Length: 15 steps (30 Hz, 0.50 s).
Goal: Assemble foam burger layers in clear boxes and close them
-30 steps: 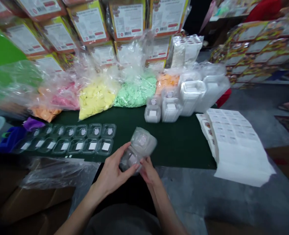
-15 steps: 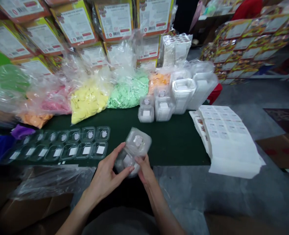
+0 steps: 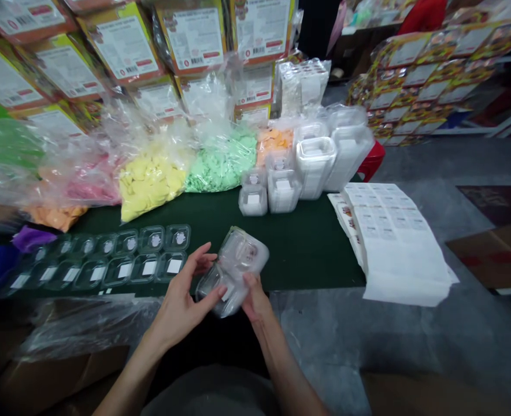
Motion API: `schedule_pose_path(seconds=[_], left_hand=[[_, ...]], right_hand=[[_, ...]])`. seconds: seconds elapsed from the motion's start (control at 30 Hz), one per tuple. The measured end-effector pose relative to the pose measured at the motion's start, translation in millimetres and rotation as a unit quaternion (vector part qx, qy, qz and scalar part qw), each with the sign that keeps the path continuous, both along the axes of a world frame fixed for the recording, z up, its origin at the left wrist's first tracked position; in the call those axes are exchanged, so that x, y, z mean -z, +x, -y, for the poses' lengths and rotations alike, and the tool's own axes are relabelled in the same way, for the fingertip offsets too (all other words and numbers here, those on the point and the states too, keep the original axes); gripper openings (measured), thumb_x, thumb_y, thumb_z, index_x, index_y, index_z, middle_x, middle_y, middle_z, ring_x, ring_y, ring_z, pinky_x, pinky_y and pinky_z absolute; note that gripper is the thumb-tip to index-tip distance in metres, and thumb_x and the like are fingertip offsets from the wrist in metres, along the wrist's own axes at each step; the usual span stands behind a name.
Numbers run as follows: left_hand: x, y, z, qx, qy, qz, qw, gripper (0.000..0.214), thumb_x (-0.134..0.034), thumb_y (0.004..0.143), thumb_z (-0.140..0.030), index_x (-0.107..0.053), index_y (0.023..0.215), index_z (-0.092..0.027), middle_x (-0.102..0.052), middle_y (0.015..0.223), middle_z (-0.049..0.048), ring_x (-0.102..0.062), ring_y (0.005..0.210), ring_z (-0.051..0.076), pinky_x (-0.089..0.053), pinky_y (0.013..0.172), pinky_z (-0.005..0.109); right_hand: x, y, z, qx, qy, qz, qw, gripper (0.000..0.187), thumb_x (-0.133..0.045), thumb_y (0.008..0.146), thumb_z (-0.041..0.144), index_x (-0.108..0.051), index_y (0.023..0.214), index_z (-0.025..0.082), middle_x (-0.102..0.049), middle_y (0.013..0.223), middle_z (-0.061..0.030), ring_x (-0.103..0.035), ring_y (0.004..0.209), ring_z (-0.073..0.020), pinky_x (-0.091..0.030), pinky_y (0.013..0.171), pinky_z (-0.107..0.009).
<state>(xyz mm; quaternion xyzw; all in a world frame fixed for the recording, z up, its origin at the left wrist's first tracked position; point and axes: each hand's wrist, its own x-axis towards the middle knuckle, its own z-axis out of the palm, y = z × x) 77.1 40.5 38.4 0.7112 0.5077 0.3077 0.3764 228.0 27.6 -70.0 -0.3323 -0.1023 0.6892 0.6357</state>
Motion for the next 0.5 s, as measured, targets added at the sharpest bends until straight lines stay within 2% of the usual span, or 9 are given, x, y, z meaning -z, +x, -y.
schedule_pose_path(seconds=[0.13,0.2,0.27,0.33,0.43,0.5], left_hand=[[-2.9,-5,-3,-0.026,-0.012,0.077,0.997,0.067,-0.067,0.092,-0.039,-0.038,0.151,-0.028,-0.061,0.135,0.0097,-0.060,0.121,0.024,-0.047,0.109,0.045],[2.5,-7,-6,-0.068,0.015,0.071,0.995,0.063,-0.064,0.094,-0.040,-0.039,0.150,-0.027,-0.061,0.134,0.0095,-0.060,0.121,0.023,-0.049,0.107,0.043],[14.4,-8,-11,-0.112,0.077,0.005,0.991,0.061,-0.064,0.093,-0.042,-0.041,0.148,-0.026,-0.060,0.132,0.0100,-0.058,0.120,0.025,-0.049,0.106,0.044],[31.0,-7,-17,-0.128,0.134,-0.101,0.978,0.062,-0.067,0.090,-0.045,-0.046,0.144,-0.022,-0.060,0.128,0.0125,-0.057,0.119,0.029,-0.047,0.105,0.047],[54.6,-3,-24,-0.109,0.148,-0.248,0.951,0.064,-0.069,0.086,-0.053,-0.056,0.136,-0.016,-0.062,0.118,0.0164,-0.056,0.114,0.035,-0.047,0.100,0.054],[62.9,-2,-27,-0.107,0.140,-0.304,0.936,0.070,-0.072,0.080,-0.061,-0.060,0.131,-0.014,-0.062,0.117,0.0182,-0.055,0.115,0.039,-0.045,0.099,0.058]], right_hand=[[-0.7,6,-2,-0.032,-0.024,-0.024,0.999,0.064,-0.081,0.067,0.061,-0.072,0.113,0.019,-0.076,0.118,-0.0117,-0.063,0.125,-0.0370,-0.041,0.115,-0.052],[2.3,13,-1,-0.045,-0.019,-0.022,0.999,0.063,-0.078,0.069,0.064,-0.073,0.114,0.019,-0.076,0.121,-0.0111,-0.062,0.127,-0.0365,-0.041,0.115,-0.051],[5.6,23,2,-0.040,-0.024,-0.013,0.999,0.063,-0.076,0.071,0.065,-0.073,0.115,0.019,-0.075,0.123,-0.0105,-0.060,0.130,-0.0351,-0.041,0.116,-0.049],[7.5,34,5,-0.014,-0.038,-0.003,0.999,0.061,-0.076,0.071,0.063,-0.073,0.115,0.020,-0.075,0.122,-0.0095,-0.058,0.132,-0.0339,-0.041,0.117,-0.049],[6.0,48,11,0.027,-0.058,0.016,0.998,0.059,-0.079,0.070,0.060,-0.072,0.117,0.024,-0.077,0.118,-0.0078,-0.057,0.134,-0.0332,-0.043,0.115,-0.050],[3.7,53,14,0.038,-0.067,0.032,0.997,0.062,-0.079,0.069,0.061,-0.072,0.119,0.025,-0.076,0.121,-0.0080,-0.055,0.135,-0.0335,-0.043,0.115,-0.051]])
